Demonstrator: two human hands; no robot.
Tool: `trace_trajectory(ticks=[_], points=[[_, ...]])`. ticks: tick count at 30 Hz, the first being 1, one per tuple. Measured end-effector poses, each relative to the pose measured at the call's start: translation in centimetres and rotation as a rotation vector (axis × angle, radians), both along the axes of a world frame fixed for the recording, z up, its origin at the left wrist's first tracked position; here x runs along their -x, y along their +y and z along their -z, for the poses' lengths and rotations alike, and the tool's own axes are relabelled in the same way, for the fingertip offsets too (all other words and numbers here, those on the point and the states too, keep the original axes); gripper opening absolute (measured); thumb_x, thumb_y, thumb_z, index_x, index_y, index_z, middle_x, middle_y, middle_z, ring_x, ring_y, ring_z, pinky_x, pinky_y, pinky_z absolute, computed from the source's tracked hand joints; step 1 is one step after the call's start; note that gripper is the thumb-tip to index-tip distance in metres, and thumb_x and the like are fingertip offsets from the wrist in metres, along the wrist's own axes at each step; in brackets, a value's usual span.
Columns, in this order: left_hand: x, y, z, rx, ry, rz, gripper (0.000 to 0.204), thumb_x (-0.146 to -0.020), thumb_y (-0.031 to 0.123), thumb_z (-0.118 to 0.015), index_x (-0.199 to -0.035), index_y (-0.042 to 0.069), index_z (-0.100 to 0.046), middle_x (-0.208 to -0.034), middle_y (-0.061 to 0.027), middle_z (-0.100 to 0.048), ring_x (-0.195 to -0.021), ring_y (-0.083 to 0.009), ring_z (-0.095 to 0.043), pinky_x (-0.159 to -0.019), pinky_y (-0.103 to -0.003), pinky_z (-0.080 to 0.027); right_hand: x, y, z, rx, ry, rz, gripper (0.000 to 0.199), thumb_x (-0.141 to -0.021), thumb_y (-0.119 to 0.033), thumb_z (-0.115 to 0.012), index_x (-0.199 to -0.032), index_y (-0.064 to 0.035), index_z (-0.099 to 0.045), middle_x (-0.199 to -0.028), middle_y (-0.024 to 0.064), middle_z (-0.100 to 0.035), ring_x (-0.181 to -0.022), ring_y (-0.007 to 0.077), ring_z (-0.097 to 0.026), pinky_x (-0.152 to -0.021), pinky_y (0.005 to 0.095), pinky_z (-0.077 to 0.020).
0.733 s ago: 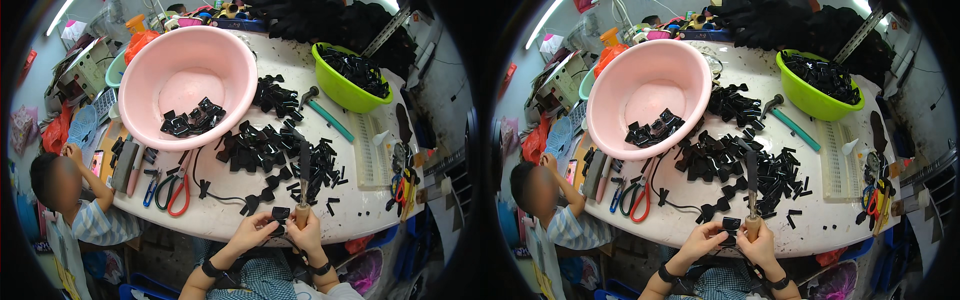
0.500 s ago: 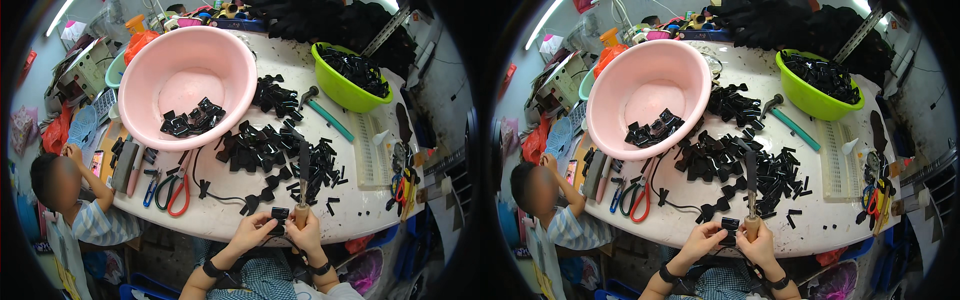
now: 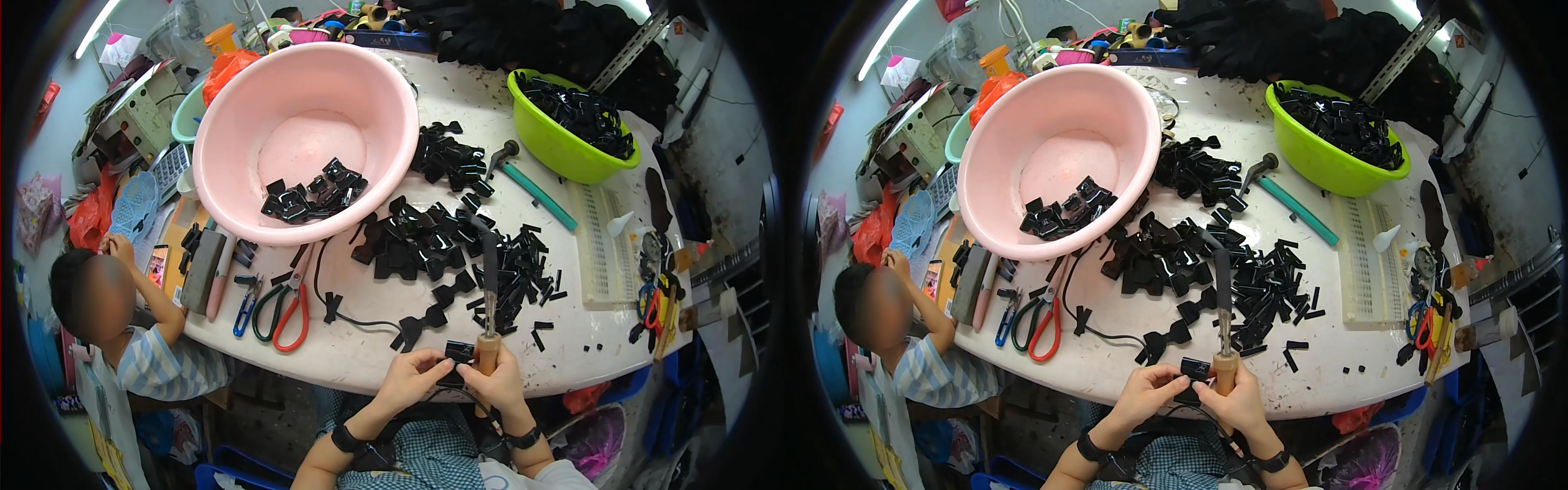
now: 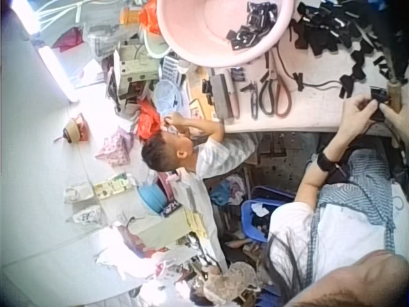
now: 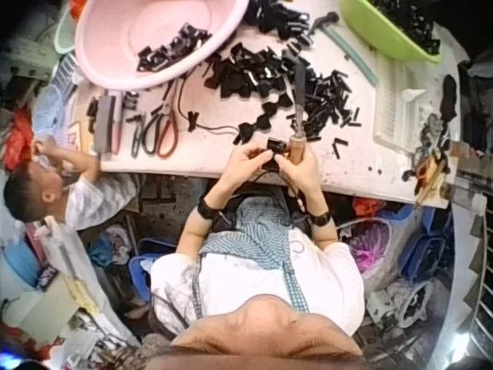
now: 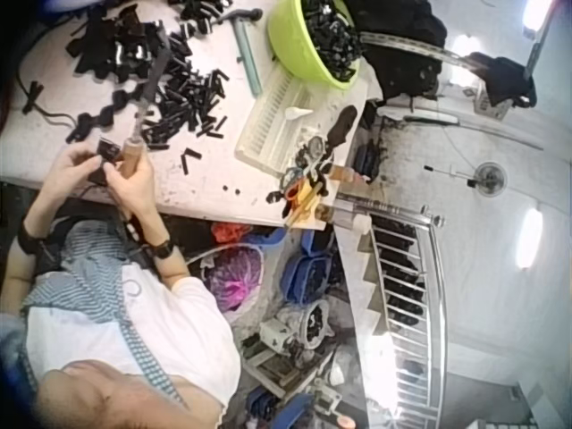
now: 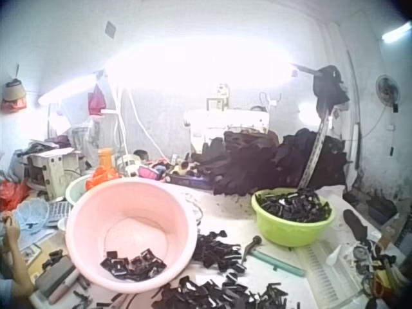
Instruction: The person uses a soldering iron to heat and join small black plastic components on a cluttered workbench. They pick up individual pieces, apply heat, and place the finished items into a pink bowl. A child is visible in the background using a phone.
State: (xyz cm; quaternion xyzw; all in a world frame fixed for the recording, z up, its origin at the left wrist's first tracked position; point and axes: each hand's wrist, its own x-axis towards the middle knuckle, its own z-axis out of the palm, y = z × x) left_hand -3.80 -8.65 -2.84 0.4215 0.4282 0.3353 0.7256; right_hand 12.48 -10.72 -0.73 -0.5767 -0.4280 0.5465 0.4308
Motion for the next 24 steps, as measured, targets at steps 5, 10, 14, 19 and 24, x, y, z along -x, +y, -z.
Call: trace_trajectory(ticks=[5,10,14,19,24], points=[[0.5,0.3,-0.7,-0.017,0.07,0.061,0.019,-0.082,0.016,-0.056,-0.09,-0.001,-0.06,-0.07,0.0002,-0.057,-0.057,-0.003,-0.048,-0.049,-0.018,-0.039,0.4,0.1,-0.3,0.109,0.053,0.04,0.027,-0.068,-0.006,-0.066,-0.084,-0.0032,-0.045,-0.067,0.0019,-0.05,-0.053,0.0079,-0.051,-0.046,0.0207,-0.0422],[-0.2,0.8,0.0,0.048,-0.065,0.057,0.015,-0.081,0.014,-0.057,-0.087,0.0,-0.058,-0.068,0.0014,-0.055,-0.057,-0.0034,-0.049,-0.048,-0.018,-0.039,0.4,0.1,0.0,0.074,0.078,0.103,0.028,-0.068,-0.004,-0.065,-0.087,-0.0028,-0.044,-0.066,0.0018,-0.049,-0.047,0.0078,-0.048,-0.042,0.021,-0.0406],[-0.5,1.2,0.7,0.139,-0.224,-0.074,0.018,-0.074,0.008,-0.064,-0.088,-0.001,-0.058,-0.071,-0.0005,-0.057,-0.058,-0.0043,-0.052,-0.051,-0.018,-0.043,0.3,0.2,0.3,-0.005,0.043,0.131,0.029,-0.067,0.0,-0.062,-0.088,-0.0029,-0.042,-0.066,0.0024,-0.048,-0.045,0.0088,-0.047,-0.04,0.0206,-0.0392],[-0.6,1.6,-0.5,0.005,0.003,0.024,0.016,-0.074,0.007,-0.064,-0.086,-0.002,-0.061,-0.069,-0.0028,-0.06,-0.058,-0.0055,-0.054,-0.052,-0.02,-0.044,0.3,0.4,0.1,-0.016,-0.005,0.128,0.027,-0.067,-0.001,-0.062,-0.085,-0.0036,-0.042,-0.063,0.0004,-0.046,-0.046,0.0074,-0.046,-0.041,0.0197,-0.0379],[-1.1,1.2,0.0,-0.224,0.005,-0.052,0.015,-0.073,0.009,-0.064,-0.083,-0.003,-0.062,-0.07,-0.0051,-0.062,-0.06,-0.0067,-0.056,-0.056,-0.02,-0.045,0.2,0.0,1.7,-0.094,-0.184,0.178,0.025,-0.066,-0.001,-0.062,-0.083,-0.0036,-0.044,-0.064,0.0,-0.046,-0.049,0.0062,-0.045,-0.043,0.0187,-0.0369]])
